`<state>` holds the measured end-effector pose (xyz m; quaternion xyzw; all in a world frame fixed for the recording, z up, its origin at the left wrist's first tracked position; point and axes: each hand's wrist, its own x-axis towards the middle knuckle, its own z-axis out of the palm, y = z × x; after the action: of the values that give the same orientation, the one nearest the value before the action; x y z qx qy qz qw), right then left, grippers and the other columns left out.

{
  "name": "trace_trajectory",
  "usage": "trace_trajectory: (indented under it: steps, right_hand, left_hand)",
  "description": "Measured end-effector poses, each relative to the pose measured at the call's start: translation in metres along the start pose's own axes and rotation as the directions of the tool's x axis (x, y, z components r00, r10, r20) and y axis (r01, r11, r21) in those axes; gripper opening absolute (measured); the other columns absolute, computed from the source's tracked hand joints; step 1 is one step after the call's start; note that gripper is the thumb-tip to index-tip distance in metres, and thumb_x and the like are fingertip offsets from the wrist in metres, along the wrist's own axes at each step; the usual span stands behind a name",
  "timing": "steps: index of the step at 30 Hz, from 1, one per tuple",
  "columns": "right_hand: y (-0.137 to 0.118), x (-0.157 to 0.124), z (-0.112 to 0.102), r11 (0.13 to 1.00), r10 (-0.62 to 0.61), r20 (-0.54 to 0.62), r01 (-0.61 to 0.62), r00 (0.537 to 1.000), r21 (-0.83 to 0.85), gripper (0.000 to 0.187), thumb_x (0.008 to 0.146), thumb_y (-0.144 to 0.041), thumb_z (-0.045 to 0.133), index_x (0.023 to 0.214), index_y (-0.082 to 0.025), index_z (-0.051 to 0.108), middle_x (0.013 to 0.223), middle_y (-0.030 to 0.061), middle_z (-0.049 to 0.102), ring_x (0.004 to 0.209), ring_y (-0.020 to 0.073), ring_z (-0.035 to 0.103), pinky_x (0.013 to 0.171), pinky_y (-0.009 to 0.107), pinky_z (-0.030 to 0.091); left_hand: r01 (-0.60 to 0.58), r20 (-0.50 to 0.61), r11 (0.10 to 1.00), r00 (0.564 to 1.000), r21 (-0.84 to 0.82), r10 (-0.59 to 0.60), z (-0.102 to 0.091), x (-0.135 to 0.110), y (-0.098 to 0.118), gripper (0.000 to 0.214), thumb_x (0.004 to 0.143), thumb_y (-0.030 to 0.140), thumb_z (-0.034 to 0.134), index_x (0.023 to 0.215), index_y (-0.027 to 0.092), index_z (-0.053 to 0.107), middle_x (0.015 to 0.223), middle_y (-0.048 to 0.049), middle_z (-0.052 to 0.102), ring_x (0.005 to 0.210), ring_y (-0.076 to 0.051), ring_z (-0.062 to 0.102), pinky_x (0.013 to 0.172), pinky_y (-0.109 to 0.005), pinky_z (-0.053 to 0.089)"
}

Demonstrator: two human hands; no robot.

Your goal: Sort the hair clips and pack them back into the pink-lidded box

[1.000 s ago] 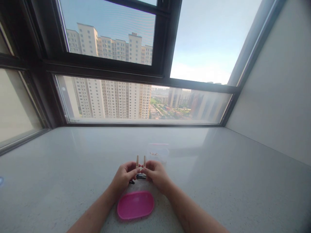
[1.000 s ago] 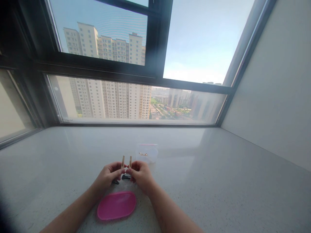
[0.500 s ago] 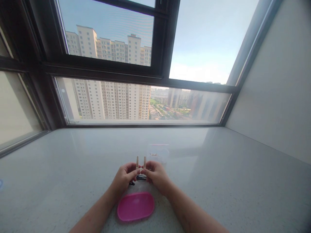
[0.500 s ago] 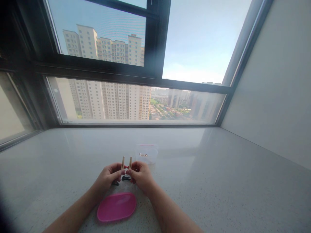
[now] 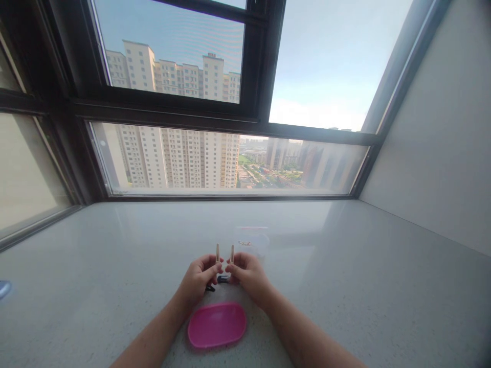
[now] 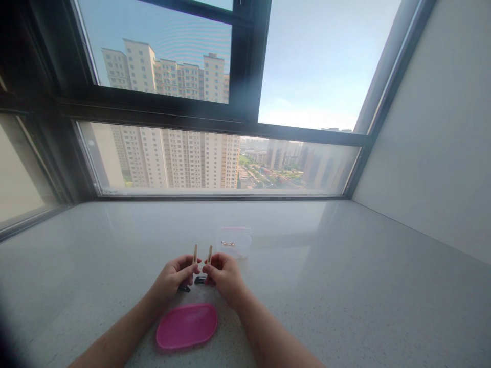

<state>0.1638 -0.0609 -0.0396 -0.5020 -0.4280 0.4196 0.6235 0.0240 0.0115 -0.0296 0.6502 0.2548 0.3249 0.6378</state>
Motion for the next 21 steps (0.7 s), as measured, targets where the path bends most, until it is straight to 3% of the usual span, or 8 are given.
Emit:
trace_trajectory:
  steps: [8, 21]
  right_hand:
    - [-0.009, -0.005, 0.003, 1.000, -0.013, 0.005, 0.013, 1.000, 0.010, 0.037, 0.059, -0.043, 0.072, 0.077, -0.012, 0.059, 0.052, -0.0017, 0.056, 0.045, 0.0102, 0.052, 0.045, 0.021, 0.038]
    - [-0.017, -0.008, 0.006, 0.999, -0.049, 0.003, 0.049, 0.999, -0.004, 0.033, 0.061, -0.040, 0.071, 0.072, -0.013, 0.060, 0.049, -0.0028, 0.054, 0.043, 0.0095, 0.050, 0.043, 0.021, 0.037]
  left_hand:
    - [-0.003, -0.014, 0.999, 1.000, -0.036, 0.002, 0.001, 0.002, -0.001, 0.029, 0.070, 0.035, 0.062, 0.088, 0.012, 0.059, 0.063, 0.0004, 0.058, 0.044, -0.007, 0.044, 0.041, -0.019, 0.030]
    - [0.028, 0.010, 0.998, 1.000, -0.061, -0.028, -0.002, 0.003, -0.005, 0.035, 0.069, 0.032, 0.062, 0.096, 0.011, 0.055, 0.058, 0.0010, 0.057, 0.043, -0.007, 0.043, 0.041, -0.019, 0.029]
